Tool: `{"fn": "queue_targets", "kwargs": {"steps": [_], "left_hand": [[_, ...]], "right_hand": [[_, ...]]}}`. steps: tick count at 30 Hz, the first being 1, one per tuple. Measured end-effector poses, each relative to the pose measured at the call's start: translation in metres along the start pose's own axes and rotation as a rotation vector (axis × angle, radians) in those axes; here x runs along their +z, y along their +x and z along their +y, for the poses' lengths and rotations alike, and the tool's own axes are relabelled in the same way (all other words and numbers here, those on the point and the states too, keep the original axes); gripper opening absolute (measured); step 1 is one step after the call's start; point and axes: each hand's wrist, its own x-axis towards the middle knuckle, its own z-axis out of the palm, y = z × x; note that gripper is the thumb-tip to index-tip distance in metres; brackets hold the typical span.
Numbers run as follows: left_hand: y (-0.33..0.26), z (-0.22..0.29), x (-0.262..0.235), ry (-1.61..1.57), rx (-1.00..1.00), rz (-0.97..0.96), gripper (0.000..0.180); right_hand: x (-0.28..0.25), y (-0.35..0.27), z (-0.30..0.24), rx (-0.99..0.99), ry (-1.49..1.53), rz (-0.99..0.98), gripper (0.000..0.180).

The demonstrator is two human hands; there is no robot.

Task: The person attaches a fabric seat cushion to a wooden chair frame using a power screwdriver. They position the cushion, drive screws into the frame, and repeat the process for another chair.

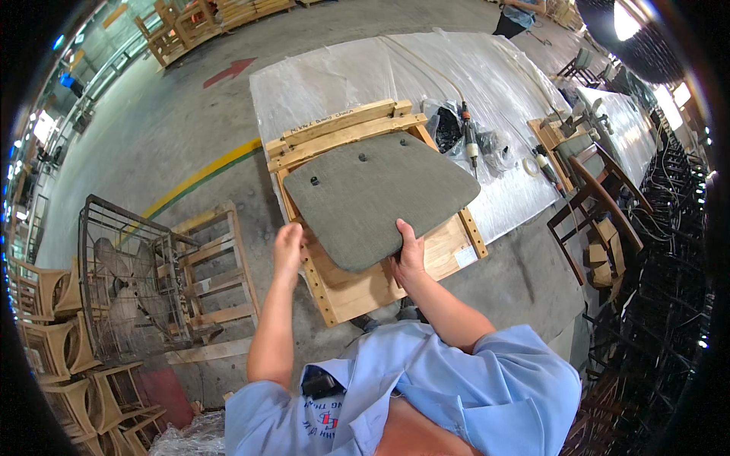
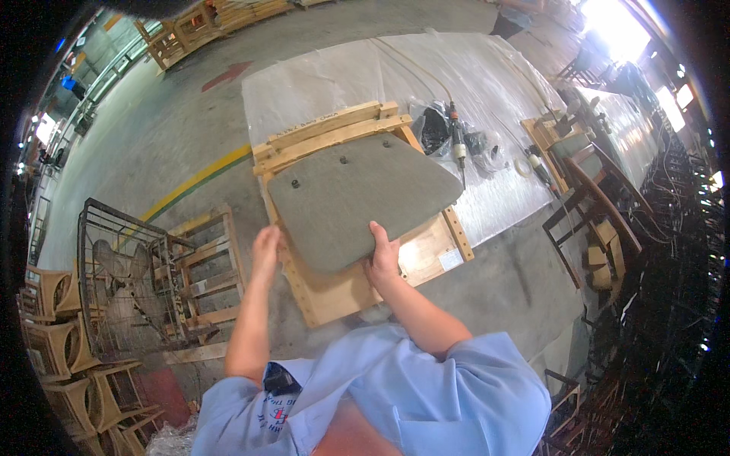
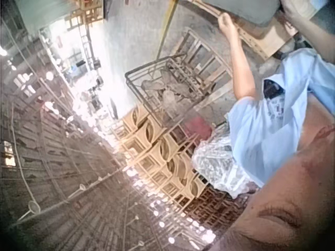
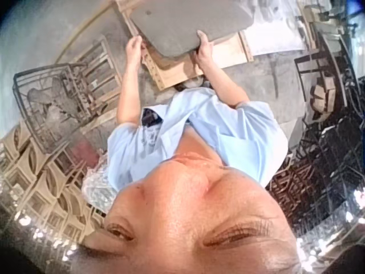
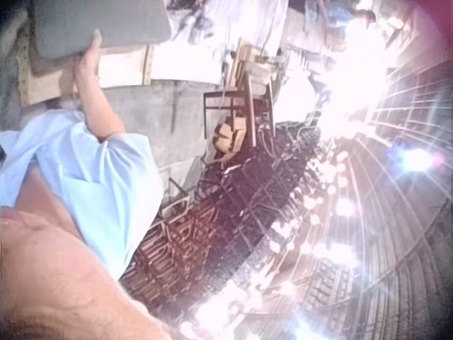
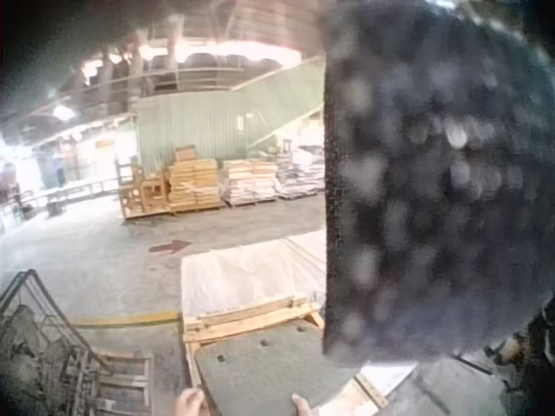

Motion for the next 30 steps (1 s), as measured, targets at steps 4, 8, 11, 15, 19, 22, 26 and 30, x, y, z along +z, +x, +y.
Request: {"fn": "queue_targets", "kwargs": {"steps": [4,8,11,15,19,22,26,30], "left_hand": [[-0.049,-0.025,0.029,-0.664,-0.167,-0.368,0.077],[-0.078,0.006,0.074,-0.485,0.033,-0.182,0.083],[-0.029,-0.015,0.058,-0.636,-0.06,-0.17,0.079],[0.007,0.014,0.045,-0.829,-0.182,0.054,0.075],[0.007,-0.006,0.066,-0.767,-0.116,0.28,0.068],[-0.002,-0.04,0.093,-0.659,-0.053,0.45,0.064],[0.008,-0.042,0.12,-0.585,-0.092,0.69,0.06],[0.047,-0.028,0.131,-0.534,-0.14,0.909,0.058]], "right_hand": [[0.001,-0.022,-0.013,0.124,-0.056,0.022,0.056],[-0.003,-0.038,-0.03,0.183,-0.103,-0.045,0.055],[-0.012,-0.023,-0.022,0.354,-0.352,-0.102,0.057],[-0.018,0.024,-0.055,0.479,-0.515,-0.36,0.082],[-0.054,0.084,-0.12,0.166,-0.613,0.051,0.076],[-0.104,0.158,-0.111,-0.322,-0.786,0.109,0.046],[-0.089,0.192,-0.113,-0.599,-1.021,0.069,0.03],[-0.061,0.214,-0.102,-0.909,-1.096,0.008,0.019]]}}
